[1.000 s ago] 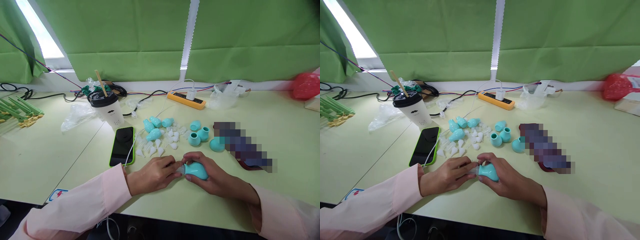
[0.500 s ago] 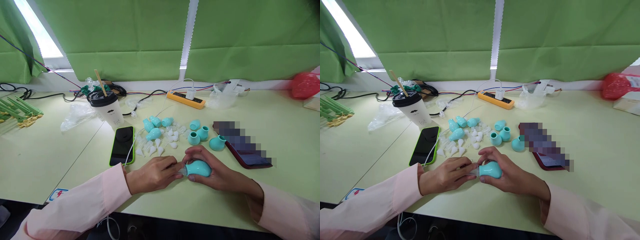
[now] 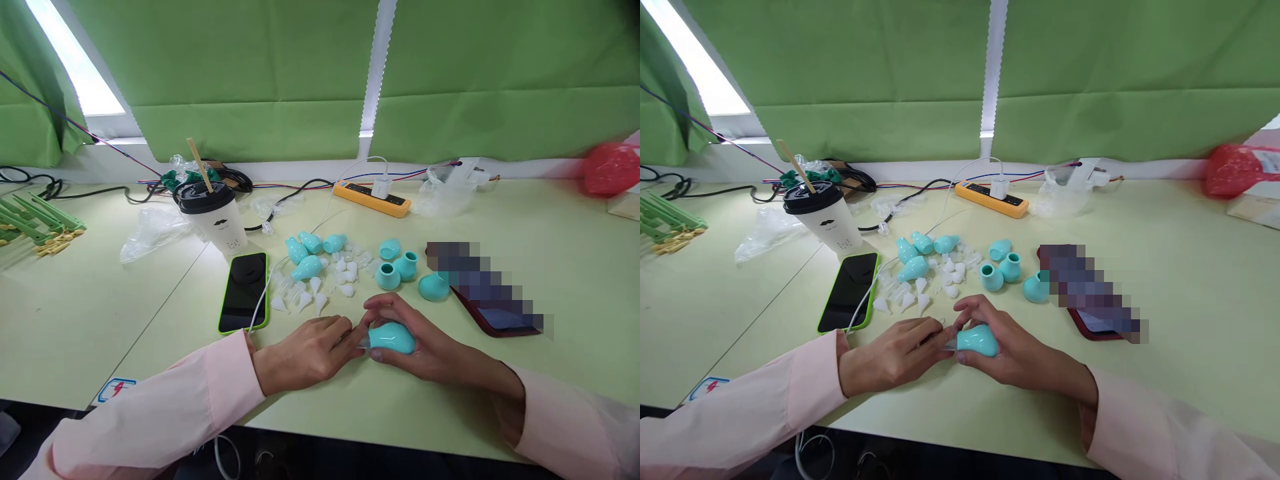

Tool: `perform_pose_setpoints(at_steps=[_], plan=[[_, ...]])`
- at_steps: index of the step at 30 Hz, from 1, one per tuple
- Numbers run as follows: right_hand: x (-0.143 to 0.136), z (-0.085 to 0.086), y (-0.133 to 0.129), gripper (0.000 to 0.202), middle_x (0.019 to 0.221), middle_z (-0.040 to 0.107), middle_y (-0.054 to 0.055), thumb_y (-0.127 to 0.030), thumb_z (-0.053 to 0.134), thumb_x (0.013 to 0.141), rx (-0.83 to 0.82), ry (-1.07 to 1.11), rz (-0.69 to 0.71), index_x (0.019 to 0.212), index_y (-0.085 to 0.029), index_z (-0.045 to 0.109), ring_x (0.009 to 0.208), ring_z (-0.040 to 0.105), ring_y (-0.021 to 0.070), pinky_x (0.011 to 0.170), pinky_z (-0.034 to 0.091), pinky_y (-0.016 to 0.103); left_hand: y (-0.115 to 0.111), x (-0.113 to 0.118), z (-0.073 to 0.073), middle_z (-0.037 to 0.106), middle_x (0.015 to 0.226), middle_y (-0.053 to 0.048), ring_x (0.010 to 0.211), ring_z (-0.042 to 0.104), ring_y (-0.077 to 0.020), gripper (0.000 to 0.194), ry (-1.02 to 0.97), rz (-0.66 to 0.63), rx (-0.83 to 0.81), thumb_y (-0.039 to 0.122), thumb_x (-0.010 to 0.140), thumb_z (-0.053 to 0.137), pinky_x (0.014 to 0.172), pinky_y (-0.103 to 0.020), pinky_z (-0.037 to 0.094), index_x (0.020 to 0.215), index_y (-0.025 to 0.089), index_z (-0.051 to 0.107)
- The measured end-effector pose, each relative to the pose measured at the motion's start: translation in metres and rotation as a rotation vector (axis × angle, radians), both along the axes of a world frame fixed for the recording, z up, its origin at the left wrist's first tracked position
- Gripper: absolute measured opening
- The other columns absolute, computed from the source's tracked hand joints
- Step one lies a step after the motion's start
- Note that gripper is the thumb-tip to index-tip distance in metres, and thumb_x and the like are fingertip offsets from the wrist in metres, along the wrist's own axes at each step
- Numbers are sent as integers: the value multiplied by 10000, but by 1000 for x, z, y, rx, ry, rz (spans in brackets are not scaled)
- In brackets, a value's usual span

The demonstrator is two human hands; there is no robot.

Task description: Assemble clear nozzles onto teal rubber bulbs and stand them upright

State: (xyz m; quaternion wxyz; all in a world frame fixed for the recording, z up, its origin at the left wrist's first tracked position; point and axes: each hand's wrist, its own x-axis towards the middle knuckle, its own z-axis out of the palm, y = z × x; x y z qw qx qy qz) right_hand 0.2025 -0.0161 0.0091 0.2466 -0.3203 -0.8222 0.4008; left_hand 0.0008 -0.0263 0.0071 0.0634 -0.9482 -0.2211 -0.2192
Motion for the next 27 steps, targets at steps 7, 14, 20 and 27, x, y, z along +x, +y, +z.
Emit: perform_pose_setpoints(at_steps=[7, 14, 20, 27], plan=[[-2, -3, 0, 407, 940, 532, 35, -246, 573, 728, -85, 91, -37, 1052, -257, 325, 880, 555, 151, 765, 485, 294, 2, -1, -1, 561, 733, -73, 625, 517, -124, 256, -135, -17, -98, 194, 839, 416, 540, -239, 468, 1049, 59, 476], [-5, -9, -3, 371, 929, 527, 48, -226, 613, 685, -30, 184, -91, 991, -215, 405, 894, 545, 174, 769, 480, 308, 4, 4, 4, 525, 647, -11, 535, 470, -79, 186, -637, 28, -501, 263, 692, 621, 489, -207, 412, 832, 141, 613], [-6, -11, -5, 267, 888, 589, 31, -241, 600, 689, 184, 84, -136, 929, -221, 484, 820, 572, 172, 730, 478, 302, 4, 5, 4, 522, 652, -17, 562, 474, -94, 235, -790, 40, -646, 274, 626, 683, 515, -236, 414, 807, 137, 626], [-3, -17, -3, 232, 853, 597, 32, -205, 557, 707, 210, 93, -200, 931, -211, 502, 794, 574, 170, 704, 490, 288, 7, -5, 9, 555, 776, -57, 719, 506, -138, 275, -757, 55, -498, 216, 766, 525, 651, -306, 442, 1031, 145, 507]])
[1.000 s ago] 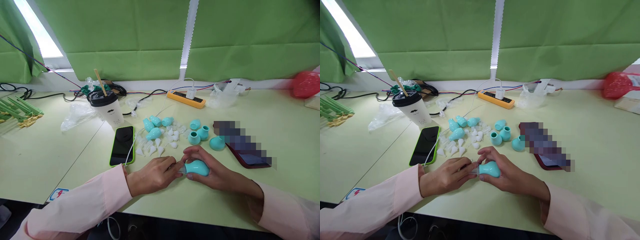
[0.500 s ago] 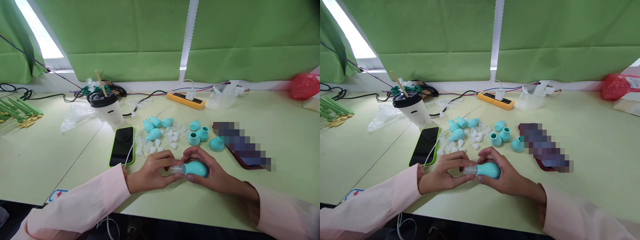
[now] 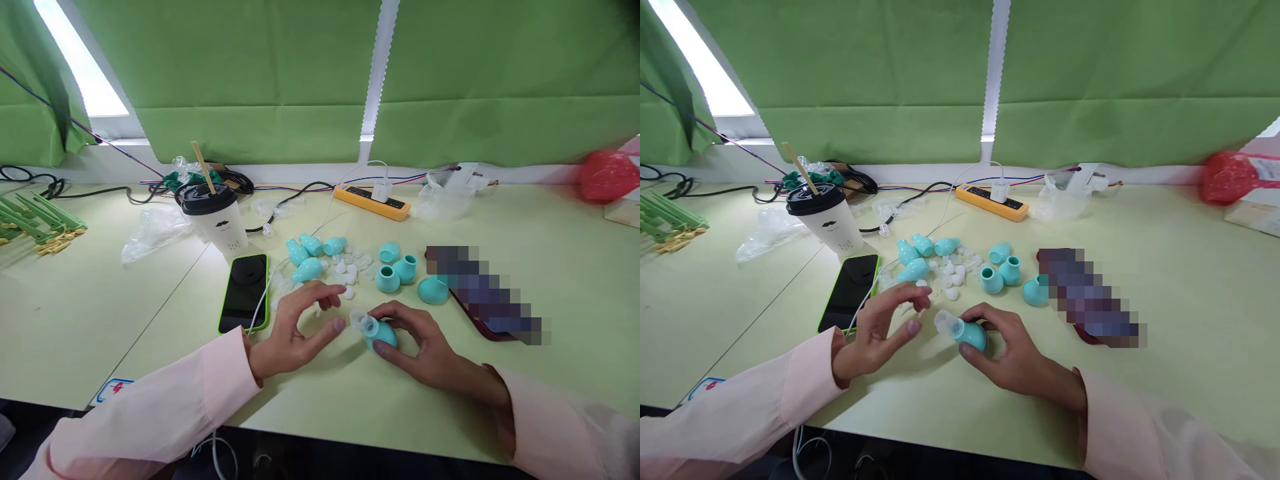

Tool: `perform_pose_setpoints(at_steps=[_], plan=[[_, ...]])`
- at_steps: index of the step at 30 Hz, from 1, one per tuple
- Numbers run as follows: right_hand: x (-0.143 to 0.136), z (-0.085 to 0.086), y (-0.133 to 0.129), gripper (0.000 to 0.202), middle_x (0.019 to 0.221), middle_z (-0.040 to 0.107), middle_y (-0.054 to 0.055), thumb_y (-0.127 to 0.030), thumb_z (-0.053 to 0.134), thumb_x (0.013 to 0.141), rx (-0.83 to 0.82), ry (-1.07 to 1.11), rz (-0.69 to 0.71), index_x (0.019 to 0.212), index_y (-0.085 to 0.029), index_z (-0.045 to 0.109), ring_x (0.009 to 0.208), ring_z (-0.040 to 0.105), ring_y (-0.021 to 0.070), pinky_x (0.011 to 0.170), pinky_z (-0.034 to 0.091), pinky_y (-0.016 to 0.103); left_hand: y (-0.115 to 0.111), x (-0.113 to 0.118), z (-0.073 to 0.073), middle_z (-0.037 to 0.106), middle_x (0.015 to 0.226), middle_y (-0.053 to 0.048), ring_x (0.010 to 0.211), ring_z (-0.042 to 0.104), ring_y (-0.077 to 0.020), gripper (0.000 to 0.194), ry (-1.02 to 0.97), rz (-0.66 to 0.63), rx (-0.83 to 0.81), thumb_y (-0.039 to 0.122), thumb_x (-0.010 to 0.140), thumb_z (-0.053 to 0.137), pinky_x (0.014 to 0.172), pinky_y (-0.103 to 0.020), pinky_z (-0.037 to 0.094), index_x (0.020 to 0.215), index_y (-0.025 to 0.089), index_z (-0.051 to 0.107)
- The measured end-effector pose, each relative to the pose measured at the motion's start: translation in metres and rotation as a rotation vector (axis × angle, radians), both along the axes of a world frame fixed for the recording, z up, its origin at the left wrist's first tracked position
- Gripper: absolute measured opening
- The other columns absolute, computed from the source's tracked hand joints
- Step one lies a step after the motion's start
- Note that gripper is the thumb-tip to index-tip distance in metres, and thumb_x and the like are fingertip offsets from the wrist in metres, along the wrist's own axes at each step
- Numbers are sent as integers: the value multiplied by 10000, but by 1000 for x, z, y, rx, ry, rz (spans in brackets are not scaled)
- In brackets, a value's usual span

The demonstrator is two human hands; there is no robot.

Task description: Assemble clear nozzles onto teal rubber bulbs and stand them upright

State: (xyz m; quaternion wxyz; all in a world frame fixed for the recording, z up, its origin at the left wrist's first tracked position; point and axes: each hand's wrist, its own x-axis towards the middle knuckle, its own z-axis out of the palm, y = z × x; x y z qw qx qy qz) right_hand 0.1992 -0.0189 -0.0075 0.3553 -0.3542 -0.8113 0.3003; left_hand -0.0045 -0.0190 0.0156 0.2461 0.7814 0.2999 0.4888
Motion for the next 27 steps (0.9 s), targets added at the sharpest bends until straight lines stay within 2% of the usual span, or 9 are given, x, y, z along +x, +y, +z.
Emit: perform_pose_setpoints(at_steps=[5, 11, 15, 22, 25, 27], plan=[[3, -5, 0, 201, 848, 566, 29, -209, 547, 719, -54, 91, -25, 912, -215, 491, 792, 558, 163, 695, 493, 271, 9, -2, -1, 568, 826, -62, 785, 471, -155, 217, 222, 183, 180, 99, 775, 444, 698, -312, 419, 972, 141, 526], [5, -6, 0, 207, 872, 540, 28, -219, 511, 745, -85, 168, -32, 949, -228, 475, 820, 533, 166, 708, 466, 271, 17, -3, -7, 567, 802, -84, 792, 421, -237, 195, 805, 324, 346, 129, 683, 461, 628, -368, 354, 833, 135, 584], [7, -4, 1, 197, 853, 529, 26, -243, 484, 763, -127, 172, 1, 958, -225, 473, 801, 521, 173, 678, 445, 269, 21, -7, -5, 528, 773, -89, 775, 432, -246, 192, 1112, 295, 357, 95, 655, 442, 613, -391, 300, 778, 145, 580], [8, -3, 1, 186, 832, 520, 16, -276, 444, 788, -174, 155, 13, 967, -226, 461, 757, 507, 157, 653, 410, 251, 25, -15, 1, 493, 843, -69, 817, 441, -211, 337, 1193, 161, 325, -32, 630, 436, 683, -391, 270, 853, 181, 573], [8, -3, 1, 194, 822, 520, 13, -298, 446, 786, -155, 145, -9, 965, -225, 462, 733, 499, 149, 641, 406, 243, 25, -15, 3, 520, 828, -68, 826, 461, -211, 248, 1107, 165, 323, 13, 696, 462, 707, -399, 271, 827, 175, 595], [8, -1, 0, 192, 807, 520, 11, -317, 440, 790, -153, 125, -15, 954, -222, 467, 710, 498, 144, 622, 409, 237, 24, -13, 5, 545, 812, -70, 813, 487, -209, 134, 940, 212, 284, 120, 742, 506, 716, -404, 280, 810, 162, 613]])
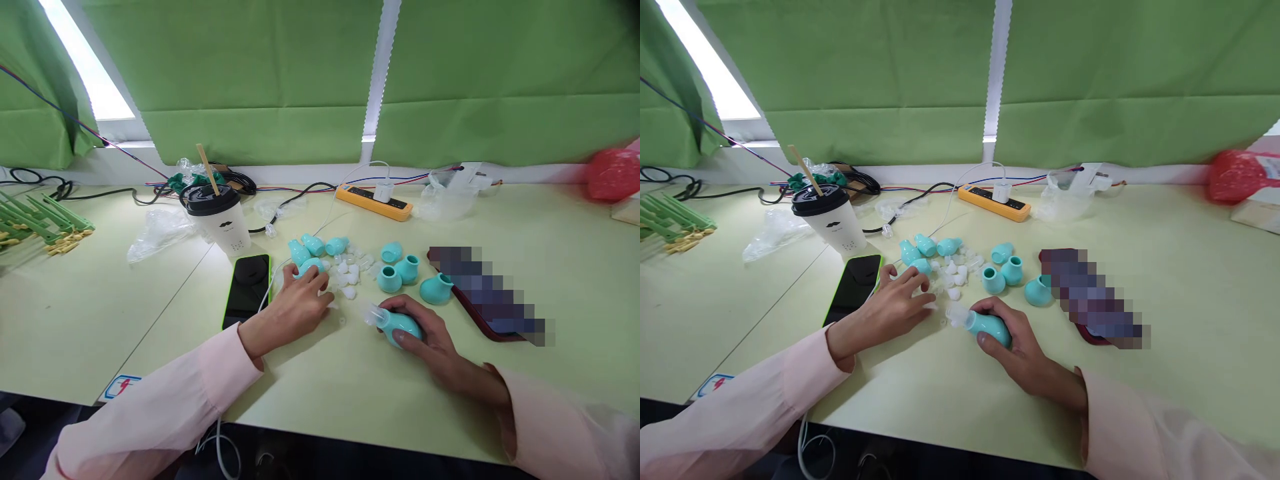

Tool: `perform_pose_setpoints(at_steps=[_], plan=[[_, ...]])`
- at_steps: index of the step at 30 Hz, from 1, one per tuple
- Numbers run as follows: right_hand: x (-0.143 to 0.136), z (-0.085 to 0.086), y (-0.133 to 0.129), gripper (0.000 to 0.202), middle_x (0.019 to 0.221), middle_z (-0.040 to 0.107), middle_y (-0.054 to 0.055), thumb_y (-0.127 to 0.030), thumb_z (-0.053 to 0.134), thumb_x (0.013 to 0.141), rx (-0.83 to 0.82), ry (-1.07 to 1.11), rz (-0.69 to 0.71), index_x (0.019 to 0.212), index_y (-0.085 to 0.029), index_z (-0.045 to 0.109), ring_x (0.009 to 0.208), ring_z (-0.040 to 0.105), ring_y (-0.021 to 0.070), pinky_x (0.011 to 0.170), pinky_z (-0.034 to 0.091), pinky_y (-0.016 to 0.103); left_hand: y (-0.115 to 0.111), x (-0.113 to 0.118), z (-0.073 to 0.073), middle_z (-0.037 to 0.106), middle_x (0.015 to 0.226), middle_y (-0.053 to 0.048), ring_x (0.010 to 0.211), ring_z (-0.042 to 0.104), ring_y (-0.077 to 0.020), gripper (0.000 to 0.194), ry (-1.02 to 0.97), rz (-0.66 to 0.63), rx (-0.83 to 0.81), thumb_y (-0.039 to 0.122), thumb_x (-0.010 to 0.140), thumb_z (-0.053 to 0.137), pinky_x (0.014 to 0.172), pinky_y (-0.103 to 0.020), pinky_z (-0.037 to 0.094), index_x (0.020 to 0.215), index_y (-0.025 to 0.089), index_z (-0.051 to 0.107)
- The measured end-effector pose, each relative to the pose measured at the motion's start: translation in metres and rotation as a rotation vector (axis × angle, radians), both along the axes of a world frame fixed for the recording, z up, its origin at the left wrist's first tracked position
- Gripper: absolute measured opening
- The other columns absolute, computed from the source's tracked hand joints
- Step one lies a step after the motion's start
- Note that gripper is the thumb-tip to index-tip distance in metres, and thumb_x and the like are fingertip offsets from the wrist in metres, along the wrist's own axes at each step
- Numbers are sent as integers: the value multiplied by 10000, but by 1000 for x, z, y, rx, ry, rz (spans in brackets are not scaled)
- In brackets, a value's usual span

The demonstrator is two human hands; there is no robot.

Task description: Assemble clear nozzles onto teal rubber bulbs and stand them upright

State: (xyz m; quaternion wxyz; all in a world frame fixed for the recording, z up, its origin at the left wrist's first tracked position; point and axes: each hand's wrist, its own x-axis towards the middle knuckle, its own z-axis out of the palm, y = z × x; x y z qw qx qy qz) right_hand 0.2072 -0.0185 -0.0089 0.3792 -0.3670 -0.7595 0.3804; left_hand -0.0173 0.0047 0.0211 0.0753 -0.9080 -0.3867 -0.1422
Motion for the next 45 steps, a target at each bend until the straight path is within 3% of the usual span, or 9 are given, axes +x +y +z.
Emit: perform_pose_setpoints(at_steps=[3, 6, 10, 13, 23, 31, 40, 45], plan=[[-2, 3, -1, 179, 804, 535, 6, -327, 455, 790, 13, -49, -12, 931, -223, 490, 724, 512, 141, 612, 425, 218, -5, 5, 4, 580, 739, -43, 717, 527, -161, 130, -440, 5, -160, 237, 723, 580, 713, -361, 337, 808, 152, 629], [-4, 5, -1, 164, 815, 580, -1, -323, 494, 776, 76, -105, -62, 901, -226, 534, 770, 543, 146, 656, 446, 211, -11, 9, 4, 619, 733, -43, 702, 554, -144, 170, -884, -52, -479, 231, 672, 636, 695, -298, 411, 812, 136, 633], [-6, 4, -1, 171, 816, 631, 3, -332, 502, 772, 156, -130, -117, 875, -216, 575, 750, 586, 154, 678, 472, 230, -13, 11, 0, 659, 786, -67, 755, 578, -166, 212, -1134, -55, -824, 197, 599, 695, 720, -287, 445, 795, 129, 654], [-7, 1, -1, 162, 835, 652, 8, -319, 518, 766, 216, -124, -129, 877, -221, 583, 770, 604, 165, 684, 485, 244, -12, 11, -1, 667, 786, -68, 741, 587, -162, 202, -1133, -31, -922, 190, 601, 695, 709, -280, 454, 791, 132, 666], [-10, -3, -1, 143, 755, 649, 24, -257, 567, 736, 423, -90, -145, 868, -202, 559, 645, 605, 144, 578, 485, 252, -12, 11, 4, 665, 753, -49, 725, 584, -148, 175, -951, -87, -899, 214, 669, 643, 681, -264, 451, 826, 138, 660], [-10, -7, -5, 211, 724, 642, 41, -217, 583, 718, 663, -195, -184, 917, -179, 526, 650, 607, 159, 561, 474, 262, -8, 9, 1, 672, 746, -37, 699, 586, -140, 191, -950, -27, -1052, 231, 626, 673, 671, -253, 462, 799, 151, 669], [-6, -5, -1, 249, 730, 645, 51, -231, 583, 715, 834, -335, -142, 948, -157, 533, 632, 597, 148, 502, 444, 237, -8, 7, 4, 599, 577, 7, 547, 503, -77, 166, -840, 0, -1087, 259, 664, 636, 574, -202, 432, 779, 143, 668], [-5, -3, -1, 264, 740, 641, 55, -231, 580, 713, 824, -340, -85, 961, -158, 528, 618, 589, 147, 499, 442, 241, -7, 6, 7, 651, 677, -27, 652, 569, -120, 165, -851, -64, -1171, 246, 668, 627, 651, -234, 463, 782, 133, 668]])
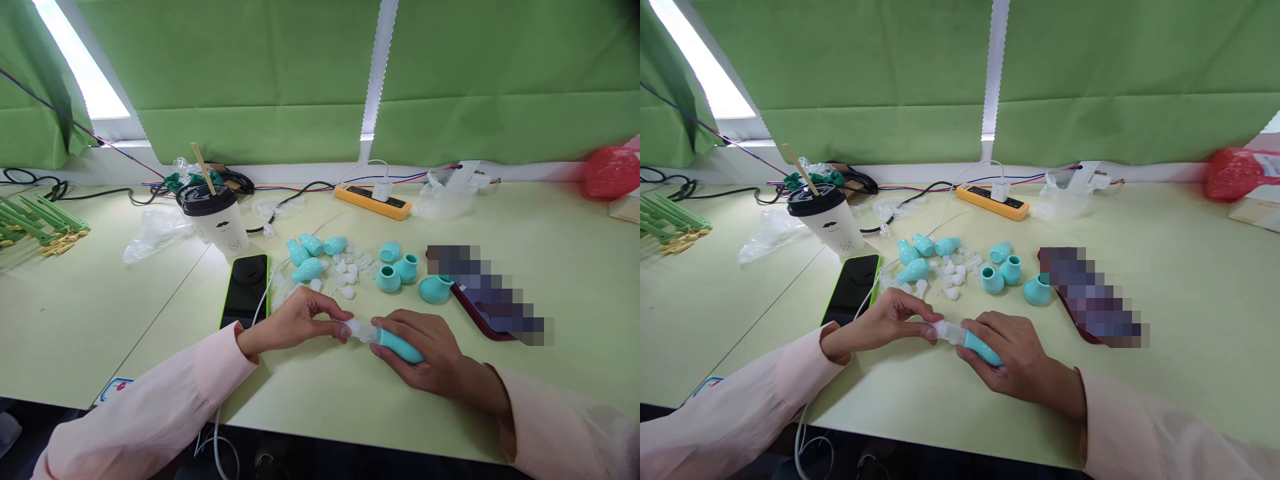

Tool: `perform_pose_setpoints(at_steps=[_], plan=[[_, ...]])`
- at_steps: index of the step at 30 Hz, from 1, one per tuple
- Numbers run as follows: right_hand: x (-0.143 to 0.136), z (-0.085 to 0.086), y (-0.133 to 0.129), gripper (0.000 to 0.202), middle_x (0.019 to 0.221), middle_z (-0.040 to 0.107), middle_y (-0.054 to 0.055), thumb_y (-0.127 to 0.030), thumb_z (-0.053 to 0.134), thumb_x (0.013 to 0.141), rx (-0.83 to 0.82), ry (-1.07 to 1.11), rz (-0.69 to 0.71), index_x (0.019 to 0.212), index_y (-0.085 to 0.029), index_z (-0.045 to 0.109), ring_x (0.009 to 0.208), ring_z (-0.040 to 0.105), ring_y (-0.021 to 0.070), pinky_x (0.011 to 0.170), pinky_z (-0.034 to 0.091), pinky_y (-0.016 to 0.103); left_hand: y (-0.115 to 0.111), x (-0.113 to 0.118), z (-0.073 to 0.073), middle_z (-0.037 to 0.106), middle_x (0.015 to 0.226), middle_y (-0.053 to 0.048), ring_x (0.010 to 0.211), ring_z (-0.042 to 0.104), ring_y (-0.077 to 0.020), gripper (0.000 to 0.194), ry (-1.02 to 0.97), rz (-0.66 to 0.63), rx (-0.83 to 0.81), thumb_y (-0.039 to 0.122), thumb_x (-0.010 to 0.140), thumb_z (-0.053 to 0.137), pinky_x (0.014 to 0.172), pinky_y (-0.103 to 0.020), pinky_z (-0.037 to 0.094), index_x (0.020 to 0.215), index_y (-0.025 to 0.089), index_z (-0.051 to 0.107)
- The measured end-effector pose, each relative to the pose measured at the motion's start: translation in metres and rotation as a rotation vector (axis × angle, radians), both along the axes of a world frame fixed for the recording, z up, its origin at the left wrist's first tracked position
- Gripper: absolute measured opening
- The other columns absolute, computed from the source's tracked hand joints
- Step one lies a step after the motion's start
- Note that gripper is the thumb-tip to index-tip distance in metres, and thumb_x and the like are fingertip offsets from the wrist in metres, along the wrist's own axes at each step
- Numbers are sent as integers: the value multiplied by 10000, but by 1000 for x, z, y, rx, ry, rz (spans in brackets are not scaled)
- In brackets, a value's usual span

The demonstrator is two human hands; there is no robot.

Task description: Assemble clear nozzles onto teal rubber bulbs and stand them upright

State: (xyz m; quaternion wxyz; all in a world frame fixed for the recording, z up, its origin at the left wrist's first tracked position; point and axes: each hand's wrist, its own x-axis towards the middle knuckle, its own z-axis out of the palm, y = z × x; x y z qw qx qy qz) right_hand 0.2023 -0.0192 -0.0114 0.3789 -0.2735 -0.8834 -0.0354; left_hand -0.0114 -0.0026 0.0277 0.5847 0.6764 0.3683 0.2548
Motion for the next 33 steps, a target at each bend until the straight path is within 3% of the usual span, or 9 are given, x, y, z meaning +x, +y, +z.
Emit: perform_pose_setpoints(at_steps=[6, 27, 33], plan=[[-1, 4, -1, 208, 726, 627, 53, -243, 553, 743, -84, -7, 26, 936, -170, 526, 641, 594, 159, 530, 451, 254, 0, -1, 4, 667, 727, -35, 706, 587, -136, 135, 1, -58, 47, 214, 675, 622, 695, -240, 463, 773, 138, 675], [-5, -3, 3, 204, 756, 633, 47, -246, 545, 761, -197, 104, 43, 951, -181, 509, 714, 595, 173, 567, 460, 266, -1, -1, -5, 687, 752, -68, 718, 632, -154, 159, -72, 2, 1, 212, 679, 624, 725, -271, 502, 787, 98, 648], [-5, 4, 2, 206, 767, 601, 38, -235, 527, 764, -312, 90, 76, 965, -196, 500, 678, 572, 147, 566, 464, 261, -3, 3, -13, 687, 705, -59, 686, 639, -163, 168, -156, 77, 14, 217, 615, 678, 720, -293, 515, 738, 104, 651]])
